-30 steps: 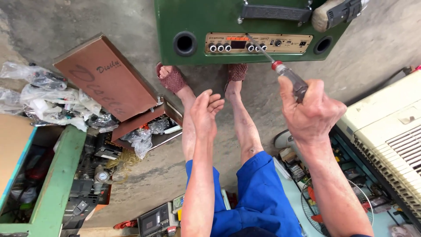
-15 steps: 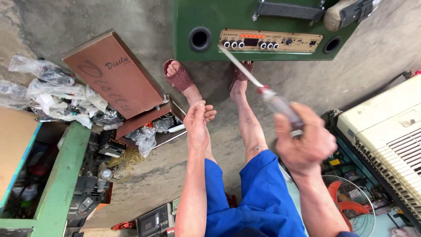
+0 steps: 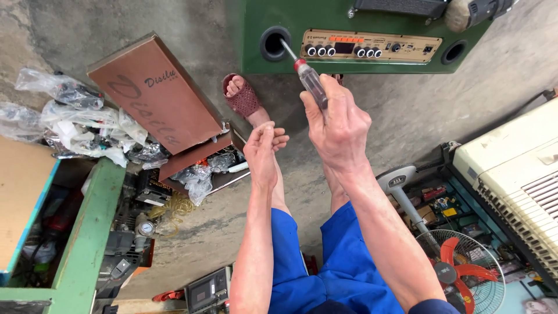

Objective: Installing a control panel onto a speaker box using a screwdriver and screws

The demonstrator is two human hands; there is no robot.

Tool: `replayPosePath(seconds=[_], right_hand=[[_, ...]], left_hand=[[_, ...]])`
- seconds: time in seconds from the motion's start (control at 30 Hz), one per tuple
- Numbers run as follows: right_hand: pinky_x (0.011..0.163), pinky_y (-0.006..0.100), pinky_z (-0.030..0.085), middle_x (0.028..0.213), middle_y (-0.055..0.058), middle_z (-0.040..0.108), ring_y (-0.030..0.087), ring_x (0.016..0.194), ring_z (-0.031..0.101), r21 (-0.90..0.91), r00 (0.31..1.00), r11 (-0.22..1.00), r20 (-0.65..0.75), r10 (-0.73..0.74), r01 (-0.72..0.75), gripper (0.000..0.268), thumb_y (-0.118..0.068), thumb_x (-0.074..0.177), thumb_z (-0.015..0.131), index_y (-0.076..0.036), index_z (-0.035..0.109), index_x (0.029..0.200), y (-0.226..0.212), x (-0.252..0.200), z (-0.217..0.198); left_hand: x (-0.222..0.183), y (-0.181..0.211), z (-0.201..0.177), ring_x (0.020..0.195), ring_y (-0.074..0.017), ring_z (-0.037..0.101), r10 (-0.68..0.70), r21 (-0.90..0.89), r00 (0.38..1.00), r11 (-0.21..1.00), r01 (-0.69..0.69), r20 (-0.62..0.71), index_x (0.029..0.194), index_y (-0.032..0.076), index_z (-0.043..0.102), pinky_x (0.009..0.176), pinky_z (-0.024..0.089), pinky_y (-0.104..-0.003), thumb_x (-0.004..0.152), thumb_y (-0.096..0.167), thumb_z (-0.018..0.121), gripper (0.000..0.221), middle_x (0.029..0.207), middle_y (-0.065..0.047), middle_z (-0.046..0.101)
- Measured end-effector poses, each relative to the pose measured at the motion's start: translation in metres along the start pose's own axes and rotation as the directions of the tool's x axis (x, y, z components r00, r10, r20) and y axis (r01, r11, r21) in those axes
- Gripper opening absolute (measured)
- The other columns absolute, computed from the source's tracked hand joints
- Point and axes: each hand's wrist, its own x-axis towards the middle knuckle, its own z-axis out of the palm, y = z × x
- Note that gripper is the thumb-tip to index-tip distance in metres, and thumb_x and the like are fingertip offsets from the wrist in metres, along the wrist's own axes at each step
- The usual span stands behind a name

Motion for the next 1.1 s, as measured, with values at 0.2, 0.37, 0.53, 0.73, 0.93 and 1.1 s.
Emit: replayPosePath(seconds=[0.2,0.37,0.53,0.73,0.93,1.1], right_hand=[[0.069,0.031,0.06,0.102,0.011,0.075,0.024,0.081,0.075,-0.038,0.999,0.998,-0.002,0.041,-0.041,0.029,-0.02,0.099,0.08,0.002,0.073,0.116,-0.016,-0.009,-0.064],[0.066,0.036,0.057,0.096,0.015,0.078,0.032,0.078,0.075,0.042,0.961,0.96,-0.022,0.276,-0.275,0.03,-0.021,0.097,0.081,0.004,0.075,0.113,-0.011,-0.057,-0.13],[0.067,0.03,0.059,0.083,0.019,0.077,0.026,0.075,0.078,0.235,0.904,0.881,-0.022,0.427,-0.411,0.029,-0.012,0.099,0.072,0.014,0.067,0.111,-0.021,-0.066,-0.163],[0.059,0.029,0.056,0.072,0.022,0.073,0.024,0.068,0.075,0.348,0.849,0.803,-0.036,0.527,-0.484,0.03,-0.008,0.096,0.071,0.018,0.065,0.109,-0.004,-0.08,-0.174],[0.045,0.025,0.04,0.061,0.007,0.061,0.013,0.045,0.049,0.171,0.815,0.797,0.124,0.567,-0.58,0.031,-0.011,0.089,0.079,0.008,0.07,0.112,0.021,-0.136,-0.191],[0.049,0.026,0.037,0.082,0.008,0.069,0.011,0.05,0.04,0.097,0.747,0.748,0.227,0.625,-0.656,0.033,-0.005,0.088,0.079,0.006,0.065,0.116,0.04,-0.169,-0.204]], left_hand=[[-0.007,0.031,0.031,0.086,-0.0248,0.079,-0.003,-0.12,0.994,0.993,0.016,0.113,0.124,0.005,0.067,0.077,0.066,-0.032,0.106,0.022,0.057,0.026,0.1,-0.018,0.078],[-0.009,0.062,0.071,0.12,-0.0303,0.07,0.063,-0.445,0.883,0.879,0.171,0.465,0.142,0.003,0.056,0.098,0.062,-0.042,0.111,0.036,0.05,0.045,0.132,-0.021,0.069],[0.001,0.066,0.088,0.123,-0.0335,0.067,0.097,-0.509,0.83,0.826,0.241,0.549,0.14,-0.001,0.058,0.098,0.062,-0.046,0.112,0.03,0.051,0.042,0.136,-0.024,0.065],[-0.006,0.047,0.093,0.117,-0.0366,0.068,0.097,-0.497,0.853,0.844,0.202,0.512,0.136,-0.005,0.059,0.096,0.062,-0.052,0.109,0.012,0.054,0.032,0.13,-0.028,0.066],[-0.027,0.003,0.08,0.1,-0.0258,0.069,0.056,-0.442,0.956,0.894,0.081,0.289,0.124,0.002,0.066,0.09,0.06,-0.042,0.104,0.016,0.063,0.024,0.108,-0.013,0.068],[-0.047,-0.028,0.08,0.088,-0.0165,0.063,0.077,-0.381,0.983,0.925,-0.007,0.169,0.111,-0.001,0.064,0.081,0.054,-0.029,0.102,0.013,0.062,0.016,0.097,-0.007,0.062]])
